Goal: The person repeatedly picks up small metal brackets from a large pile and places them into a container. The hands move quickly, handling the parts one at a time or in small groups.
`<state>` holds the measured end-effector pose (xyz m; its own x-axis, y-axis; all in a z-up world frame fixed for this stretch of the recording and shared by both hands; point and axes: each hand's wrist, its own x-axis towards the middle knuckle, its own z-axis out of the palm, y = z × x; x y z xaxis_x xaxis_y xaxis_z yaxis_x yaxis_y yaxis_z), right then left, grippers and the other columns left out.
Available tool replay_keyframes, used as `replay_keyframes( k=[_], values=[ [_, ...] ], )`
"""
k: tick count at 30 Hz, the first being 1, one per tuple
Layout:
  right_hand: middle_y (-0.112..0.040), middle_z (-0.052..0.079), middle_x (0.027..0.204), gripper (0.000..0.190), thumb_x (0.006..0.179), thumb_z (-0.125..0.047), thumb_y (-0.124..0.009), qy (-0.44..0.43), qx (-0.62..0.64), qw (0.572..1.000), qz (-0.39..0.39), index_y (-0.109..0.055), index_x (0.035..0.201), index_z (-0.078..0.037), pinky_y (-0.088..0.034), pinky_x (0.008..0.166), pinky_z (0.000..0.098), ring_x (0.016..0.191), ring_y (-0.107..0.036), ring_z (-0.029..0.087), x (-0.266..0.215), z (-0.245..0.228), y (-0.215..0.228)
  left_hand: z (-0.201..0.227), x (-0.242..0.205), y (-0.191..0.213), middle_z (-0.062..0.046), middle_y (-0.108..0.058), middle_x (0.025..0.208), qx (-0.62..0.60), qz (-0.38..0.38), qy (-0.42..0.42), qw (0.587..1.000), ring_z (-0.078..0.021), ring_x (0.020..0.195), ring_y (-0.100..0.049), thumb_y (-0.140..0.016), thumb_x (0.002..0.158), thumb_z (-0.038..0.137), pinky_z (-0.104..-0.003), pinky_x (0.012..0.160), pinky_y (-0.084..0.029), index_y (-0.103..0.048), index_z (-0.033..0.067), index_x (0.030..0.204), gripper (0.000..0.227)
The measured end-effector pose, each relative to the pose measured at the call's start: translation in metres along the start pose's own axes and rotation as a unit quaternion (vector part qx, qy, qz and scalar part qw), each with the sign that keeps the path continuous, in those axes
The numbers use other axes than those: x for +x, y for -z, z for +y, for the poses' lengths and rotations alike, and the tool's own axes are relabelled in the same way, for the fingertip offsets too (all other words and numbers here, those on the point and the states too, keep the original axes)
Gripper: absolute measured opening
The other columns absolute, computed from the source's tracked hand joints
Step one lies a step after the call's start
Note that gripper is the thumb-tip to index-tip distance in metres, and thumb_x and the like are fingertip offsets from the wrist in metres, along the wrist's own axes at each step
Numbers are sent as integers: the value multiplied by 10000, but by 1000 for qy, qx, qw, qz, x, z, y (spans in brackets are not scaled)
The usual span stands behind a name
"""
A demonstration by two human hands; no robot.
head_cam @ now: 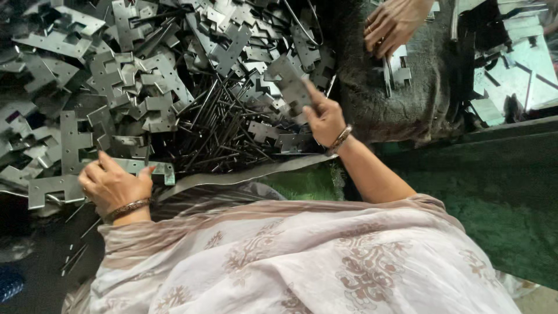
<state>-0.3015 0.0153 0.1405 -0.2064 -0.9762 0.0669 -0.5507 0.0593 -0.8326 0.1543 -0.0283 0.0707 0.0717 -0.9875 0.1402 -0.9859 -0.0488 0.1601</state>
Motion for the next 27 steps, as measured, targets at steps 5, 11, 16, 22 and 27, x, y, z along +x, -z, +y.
replay_keyframes(
  k=[5, 11, 16, 22, 27],
  values=[
    [-648, 272, 1354, 733, 906, 162, -522, 190, -288, 931, 120, -405, 1602, -38, -624, 845, 361, 1047, -707, 352, 21, 21, 45, 7, -4, 8, -254, -584, 1282, -117, -41, 44, 991, -419, 995, -669, -931, 769, 287, -496, 770, -565, -562, 2, 1302, 708],
    [-546, 359, 1479, 790, 780, 199, -517, 201, -480, 848, 101, -389, 1556, 122, -597, 980, 413, 1306, -618, 439, 53, 112, 136, 34, -8, 32, -133, -742, 998, -244, 28, -131, 960, -332, 879, -731, -817, 929, 137, -430, 762, -576, -672, 98, 1115, 239],
    [-513, 306, 1489, 750, 888, -42, -720, 52, -565, 814, 121, -399, 1548, 112, -519, 1096, 468, 1338, -561, 423, 66, 184, 236, 49, -16, 53, -107, -739, 904, -295, 35, -192, 935, -309, 819, -725, -819, 906, 102, -421, 699, -563, -709, 100, 1022, 160],
    [-529, 347, 1402, 793, 819, -31, -680, -37, -545, 834, 80, -415, 1562, 53, -472, 1080, 514, 1257, -548, 516, 60, 187, 263, 33, -1, 20, -77, -773, 998, -713, 35, 39, 700, -182, 882, -711, -833, 1006, -20, -321, 787, -576, -663, 68, 1046, 195],
    [-639, 239, 1350, 402, 1019, -83, -691, 196, -459, 866, 29, -598, 1402, -8, -502, 1149, 480, 1250, -621, 421, 55, 111, 161, 20, 5, 14, -132, -674, 1149, -977, -120, 54, 167, -233, 1047, -715, -624, 925, -141, -329, 920, -632, -592, 52, 1308, 430]
  ],
)
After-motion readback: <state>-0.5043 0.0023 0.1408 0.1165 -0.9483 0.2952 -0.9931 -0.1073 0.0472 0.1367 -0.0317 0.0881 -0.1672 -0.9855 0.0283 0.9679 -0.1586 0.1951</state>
